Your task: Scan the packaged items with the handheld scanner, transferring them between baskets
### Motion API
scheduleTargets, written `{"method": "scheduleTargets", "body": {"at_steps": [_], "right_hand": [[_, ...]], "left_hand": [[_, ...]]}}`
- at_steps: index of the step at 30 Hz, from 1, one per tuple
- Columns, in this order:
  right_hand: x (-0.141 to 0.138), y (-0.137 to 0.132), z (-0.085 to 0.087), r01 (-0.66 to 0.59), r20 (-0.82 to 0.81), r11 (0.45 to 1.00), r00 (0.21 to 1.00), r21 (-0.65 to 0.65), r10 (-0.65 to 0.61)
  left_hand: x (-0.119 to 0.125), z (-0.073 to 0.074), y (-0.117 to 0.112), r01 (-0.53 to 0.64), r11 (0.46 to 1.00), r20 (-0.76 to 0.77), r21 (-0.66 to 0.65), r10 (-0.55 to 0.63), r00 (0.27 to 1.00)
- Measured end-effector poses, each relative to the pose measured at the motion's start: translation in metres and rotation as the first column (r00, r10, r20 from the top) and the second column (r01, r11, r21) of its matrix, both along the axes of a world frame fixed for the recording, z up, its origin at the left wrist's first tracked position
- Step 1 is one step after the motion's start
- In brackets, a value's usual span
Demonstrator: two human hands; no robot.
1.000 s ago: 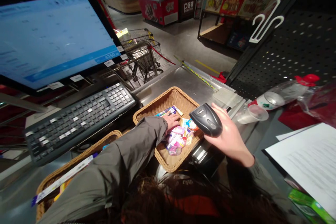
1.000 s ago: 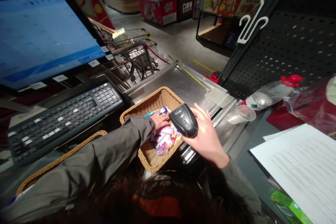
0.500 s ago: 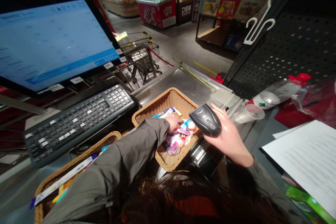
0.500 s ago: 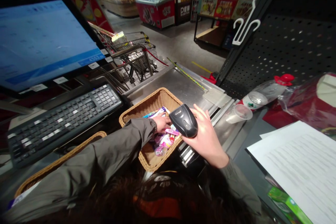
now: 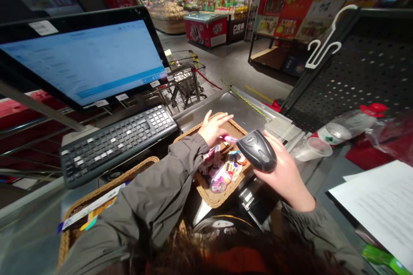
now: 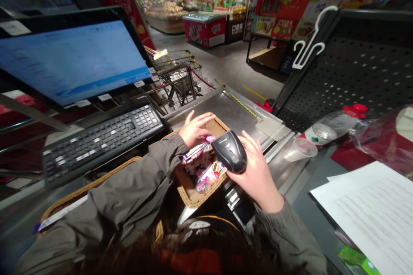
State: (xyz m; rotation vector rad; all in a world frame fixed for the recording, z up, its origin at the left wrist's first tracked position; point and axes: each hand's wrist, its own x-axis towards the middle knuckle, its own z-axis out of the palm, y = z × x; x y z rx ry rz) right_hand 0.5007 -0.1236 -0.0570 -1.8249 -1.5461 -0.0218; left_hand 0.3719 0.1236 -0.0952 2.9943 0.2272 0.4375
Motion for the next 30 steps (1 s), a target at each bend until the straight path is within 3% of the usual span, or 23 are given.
{"method": "scheduleTargets", "body": {"at_steps": [3, 5, 8, 12, 17, 22, 30], "right_hand": [[-0.013, 0.005, 0.009, -0.087, 0.036, 0.995, 0.996, 0.039, 0.085], [-0.024, 0.01, 0.019, -0.154, 0.07, 0.986, 0.986, 0.069, 0.149], [-0.046, 0.017, 0.038, -0.261, 0.129, 0.96, 0.96, 0.097, 0.248], [-0.081, 0.022, 0.059, -0.397, 0.196, 0.911, 0.908, 0.115, 0.371], [-0.126, 0.024, 0.069, -0.539, 0.225, 0.837, 0.831, 0.096, 0.509], [-0.159, 0.026, 0.071, -0.632, 0.251, 0.771, 0.761, 0.077, 0.599], [-0.19, 0.026, 0.071, -0.707, 0.249, 0.705, 0.693, 0.049, 0.677]], "left_hand": [[-0.05, 0.045, 0.012, -0.142, 0.984, 0.204, 0.111, 0.117, 0.972], [-0.085, 0.067, 0.014, -0.254, 0.949, 0.305, 0.188, 0.19, 0.933], [-0.133, 0.09, 0.008, -0.382, 0.885, 0.418, 0.266, 0.251, 0.873], [-0.189, 0.11, -0.011, -0.464, 0.838, 0.502, 0.287, 0.281, 0.818], [-0.252, 0.124, -0.04, -0.563, 0.769, 0.549, 0.303, 0.343, 0.763], [-0.302, 0.125, -0.067, -0.635, 0.695, 0.567, 0.336, 0.389, 0.726], [-0.353, 0.117, -0.089, -0.663, 0.675, 0.563, 0.324, 0.425, 0.709]]}}
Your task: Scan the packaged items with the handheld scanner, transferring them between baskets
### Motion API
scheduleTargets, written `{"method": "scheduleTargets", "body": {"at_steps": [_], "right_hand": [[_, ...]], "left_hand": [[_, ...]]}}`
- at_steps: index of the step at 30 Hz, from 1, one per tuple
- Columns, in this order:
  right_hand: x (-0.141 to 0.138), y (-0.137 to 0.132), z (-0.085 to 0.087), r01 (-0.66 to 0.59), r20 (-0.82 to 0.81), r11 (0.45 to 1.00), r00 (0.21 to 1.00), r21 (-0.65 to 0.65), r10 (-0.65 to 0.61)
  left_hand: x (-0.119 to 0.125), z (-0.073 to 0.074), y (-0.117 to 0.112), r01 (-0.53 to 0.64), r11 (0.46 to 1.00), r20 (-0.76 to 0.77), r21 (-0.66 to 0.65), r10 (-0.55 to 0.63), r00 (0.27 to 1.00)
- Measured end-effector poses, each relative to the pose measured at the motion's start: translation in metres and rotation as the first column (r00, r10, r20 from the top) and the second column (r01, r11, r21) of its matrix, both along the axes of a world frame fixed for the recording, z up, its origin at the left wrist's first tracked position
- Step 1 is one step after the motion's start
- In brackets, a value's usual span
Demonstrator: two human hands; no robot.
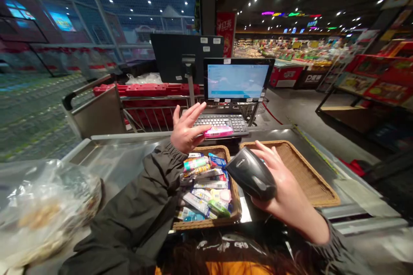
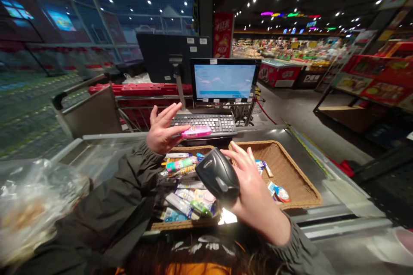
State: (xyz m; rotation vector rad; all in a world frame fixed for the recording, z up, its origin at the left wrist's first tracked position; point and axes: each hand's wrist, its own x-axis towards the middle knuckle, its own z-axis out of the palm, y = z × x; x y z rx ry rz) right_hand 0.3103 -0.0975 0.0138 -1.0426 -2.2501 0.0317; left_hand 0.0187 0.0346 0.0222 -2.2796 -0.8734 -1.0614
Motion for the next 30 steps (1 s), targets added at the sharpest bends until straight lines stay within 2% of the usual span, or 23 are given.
{"method": "scheduleTargets", "body": {"at_steps": [6, 12, 16, 19, 24, 30], "right_hand": [[-0.011, -0.001, -0.004, -0.01, 0.001, 1.0, 1.0, -0.025, 0.01], [-0.021, 0.001, -0.008, -0.002, 0.017, 0.998, 1.0, -0.07, 0.003], [-0.026, 0.004, -0.014, -0.012, 0.024, 0.995, 1.0, -0.1, 0.015], [-0.029, 0.006, -0.019, -0.014, 0.033, 0.992, 0.999, -0.122, 0.018], [-0.036, 0.007, -0.027, -0.043, 0.07, 0.983, 0.996, -0.176, 0.056], [-0.051, 0.006, -0.037, -0.11, 0.149, 0.948, 0.976, -0.297, 0.16]], "left_hand": [[-0.021, -0.007, -0.008, -0.05, 0.993, -0.026, -0.108, 0.047, 0.999], [-0.037, -0.019, -0.01, -0.026, 0.979, -0.033, -0.202, 0.02, 0.999], [-0.05, -0.034, -0.014, -0.043, 0.948, -0.073, -0.317, 0.021, 0.997], [-0.062, -0.05, -0.02, -0.011, 0.918, -0.11, -0.397, -0.036, 0.993], [-0.082, -0.076, -0.038, 0.005, 0.827, -0.172, -0.563, -0.122, 0.977], [-0.102, -0.097, -0.06, -0.067, 0.649, -0.262, -0.758, -0.208, 0.942]]}}
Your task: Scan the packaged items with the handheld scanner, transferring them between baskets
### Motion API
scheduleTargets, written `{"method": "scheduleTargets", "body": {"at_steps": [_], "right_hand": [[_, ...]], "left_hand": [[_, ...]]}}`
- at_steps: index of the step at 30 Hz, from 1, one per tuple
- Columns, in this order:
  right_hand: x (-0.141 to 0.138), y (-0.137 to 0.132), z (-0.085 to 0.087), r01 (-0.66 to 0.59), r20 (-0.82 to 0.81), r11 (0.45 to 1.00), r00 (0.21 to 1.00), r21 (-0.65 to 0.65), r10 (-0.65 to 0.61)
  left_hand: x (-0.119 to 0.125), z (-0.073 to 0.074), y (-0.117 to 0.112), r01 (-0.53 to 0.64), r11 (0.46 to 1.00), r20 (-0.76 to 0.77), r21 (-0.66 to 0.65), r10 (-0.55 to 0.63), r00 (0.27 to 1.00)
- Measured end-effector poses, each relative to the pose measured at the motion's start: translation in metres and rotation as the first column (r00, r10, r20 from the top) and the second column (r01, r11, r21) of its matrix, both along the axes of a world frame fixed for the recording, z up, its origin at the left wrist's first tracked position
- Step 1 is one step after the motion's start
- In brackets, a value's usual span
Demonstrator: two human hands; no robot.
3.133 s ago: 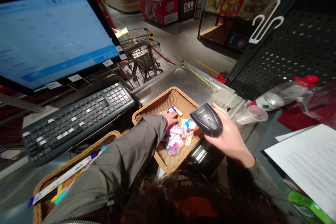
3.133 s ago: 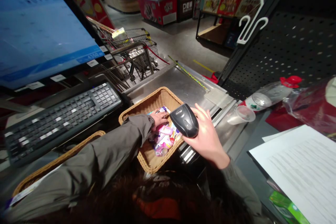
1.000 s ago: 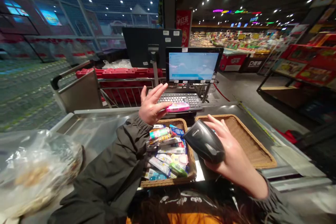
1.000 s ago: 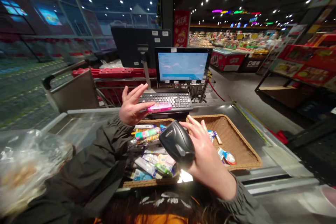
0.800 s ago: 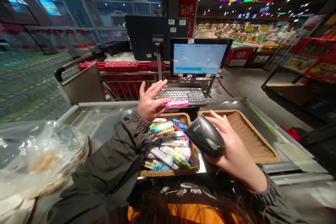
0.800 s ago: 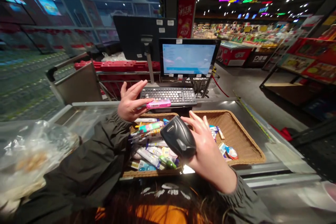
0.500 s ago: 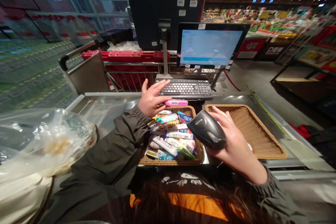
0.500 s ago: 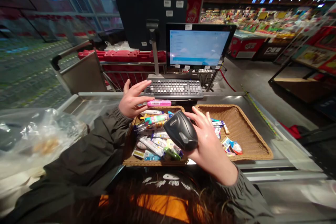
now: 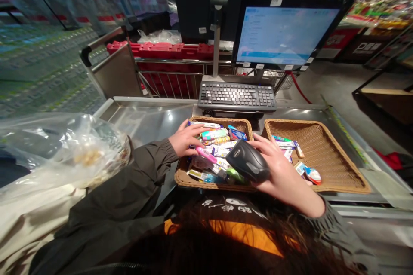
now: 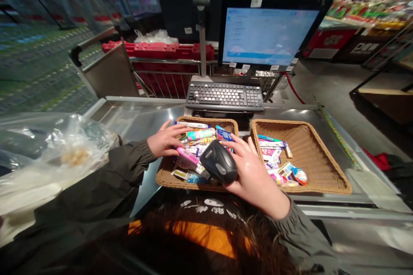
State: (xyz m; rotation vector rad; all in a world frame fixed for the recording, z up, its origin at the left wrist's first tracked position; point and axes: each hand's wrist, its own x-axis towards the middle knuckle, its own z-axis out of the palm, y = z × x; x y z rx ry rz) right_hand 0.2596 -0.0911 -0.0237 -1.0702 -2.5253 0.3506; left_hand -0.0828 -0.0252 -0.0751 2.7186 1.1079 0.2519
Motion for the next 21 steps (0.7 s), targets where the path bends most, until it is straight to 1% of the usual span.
{"method": "scheduleTargets", "body": {"at_steps": [3, 6, 8, 10, 12, 14, 16, 19, 21], "right_hand": [[-0.007, -0.001, -0.002, -0.035, 0.026, 0.998, 0.999, -0.044, 0.036], [-0.01, -0.002, -0.003, -0.041, 0.021, 0.996, 0.999, -0.076, 0.043], [-0.009, -0.002, -0.004, -0.031, 0.011, 0.996, 0.999, -0.082, 0.032], [-0.005, -0.001, -0.005, -0.014, 0.002, 0.997, 1.0, -0.081, 0.014], [0.001, 0.0, -0.006, 0.009, -0.012, 0.997, 1.0, -0.08, -0.01], [0.012, 0.001, -0.006, 0.04, -0.027, 0.996, 0.999, -0.074, -0.042], [0.026, 0.003, -0.005, 0.098, -0.042, 0.994, 0.994, -0.049, -0.1], [0.058, 0.004, -0.004, 0.229, -0.075, 0.973, 0.971, 0.038, -0.226], [0.085, 0.003, -0.004, 0.343, -0.114, 0.933, 0.937, 0.109, -0.331]], "left_hand": [[-0.006, -0.007, -0.007, 0.012, 0.993, -0.077, -0.115, -0.021, 0.997], [-0.006, -0.012, -0.013, -0.015, 0.979, -0.173, -0.204, -0.021, 0.985], [-0.003, -0.013, -0.015, -0.036, 0.971, -0.244, -0.237, -0.023, 0.97], [0.001, -0.011, -0.016, -0.048, 0.969, -0.295, -0.243, -0.026, 0.955], [0.007, -0.007, -0.015, -0.048, 0.977, -0.303, -0.209, -0.018, 0.953], [0.015, 0.001, -0.011, -0.03, 0.99, -0.271, -0.137, -0.008, 0.963], [0.026, 0.011, -0.003, 0.014, 0.999, -0.224, -0.051, -0.025, 0.974], [0.051, 0.026, 0.013, 0.12, 0.992, -0.162, 0.048, -0.111, 0.981], [0.074, 0.036, 0.025, 0.191, 0.978, -0.127, 0.087, -0.179, 0.976]]}}
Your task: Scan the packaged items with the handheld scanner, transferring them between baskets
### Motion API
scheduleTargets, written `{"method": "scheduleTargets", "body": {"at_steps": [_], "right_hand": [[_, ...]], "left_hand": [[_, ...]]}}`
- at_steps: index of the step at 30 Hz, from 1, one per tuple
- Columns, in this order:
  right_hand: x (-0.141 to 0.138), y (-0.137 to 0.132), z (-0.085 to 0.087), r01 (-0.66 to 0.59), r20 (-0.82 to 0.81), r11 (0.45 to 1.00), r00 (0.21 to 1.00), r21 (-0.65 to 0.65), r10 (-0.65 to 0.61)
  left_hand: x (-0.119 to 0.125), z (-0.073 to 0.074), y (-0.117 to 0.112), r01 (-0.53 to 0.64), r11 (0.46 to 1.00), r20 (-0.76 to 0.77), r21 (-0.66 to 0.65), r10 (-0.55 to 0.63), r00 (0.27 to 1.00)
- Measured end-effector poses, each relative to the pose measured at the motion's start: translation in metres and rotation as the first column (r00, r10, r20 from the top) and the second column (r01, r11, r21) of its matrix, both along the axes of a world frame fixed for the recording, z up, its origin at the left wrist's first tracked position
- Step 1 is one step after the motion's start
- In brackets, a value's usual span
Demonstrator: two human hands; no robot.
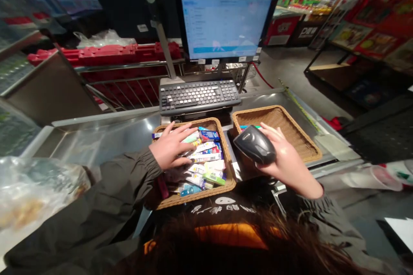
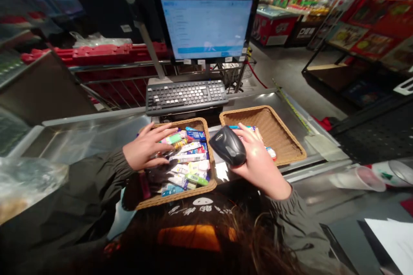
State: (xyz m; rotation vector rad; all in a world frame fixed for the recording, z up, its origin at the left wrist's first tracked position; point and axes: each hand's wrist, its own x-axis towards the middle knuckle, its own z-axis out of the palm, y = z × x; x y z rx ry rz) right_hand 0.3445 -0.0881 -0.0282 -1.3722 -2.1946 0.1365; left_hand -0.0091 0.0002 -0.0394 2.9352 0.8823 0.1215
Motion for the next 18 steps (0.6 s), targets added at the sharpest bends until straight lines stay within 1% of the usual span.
{"method": "scheduleTargets", "body": {"at_steps": [2, 4, 6, 8, 10, 12, 13, 15, 16, 18], "right_hand": [[0.029, -0.003, 0.0, 0.144, -0.032, 0.987, 0.989, 0.077, -0.142], [0.056, -0.007, -0.001, 0.284, -0.061, 0.951, 0.959, 0.122, -0.278], [0.081, -0.012, -0.003, 0.376, -0.084, 0.916, 0.926, 0.14, -0.367], [0.101, -0.016, -0.006, 0.428, -0.103, 0.891, 0.903, 0.151, -0.416], [0.118, -0.02, -0.011, 0.459, -0.119, 0.874, 0.888, 0.158, -0.444], [0.131, -0.023, -0.017, 0.479, -0.125, 0.866, 0.877, 0.146, -0.464], [0.137, -0.024, -0.02, 0.485, -0.124, 0.864, 0.874, 0.134, -0.471], [0.147, -0.025, -0.025, 0.493, -0.12, 0.864, 0.869, 0.107, -0.481], [0.151, -0.025, -0.027, 0.498, -0.123, 0.862, 0.865, 0.094, -0.486], [0.158, -0.025, -0.029, 0.507, -0.135, 0.859, 0.858, 0.069, -0.496]], "left_hand": [[0.029, 0.007, 0.012, 0.071, 0.997, 0.036, 0.022, -0.072, 0.997], [0.063, 0.011, 0.024, 0.136, 0.99, 0.061, 0.037, -0.138, 0.989], [0.102, 0.01, 0.036, 0.2, 0.979, 0.062, 0.033, -0.202, 0.977], [0.142, 0.003, 0.05, 0.252, 0.968, 0.039, 0.006, -0.252, 0.967], [0.184, -0.011, 0.064, 0.272, 0.961, -0.005, -0.038, -0.273, 0.962], [0.224, -0.031, 0.076, 0.245, 0.966, -0.076, -0.087, -0.252, 0.965], [0.243, -0.043, 0.082, 0.215, 0.97, -0.126, -0.112, -0.228, 0.965], [0.279, -0.067, 0.089, 0.106, 0.984, -0.244, -0.144, -0.139, 0.96], [0.296, -0.079, 0.09, 0.037, 0.99, -0.273, -0.136, -0.073, 0.959], [0.328, -0.099, 0.09, -0.017, 0.993, -0.303, -0.118, -0.02, 0.953]]}}
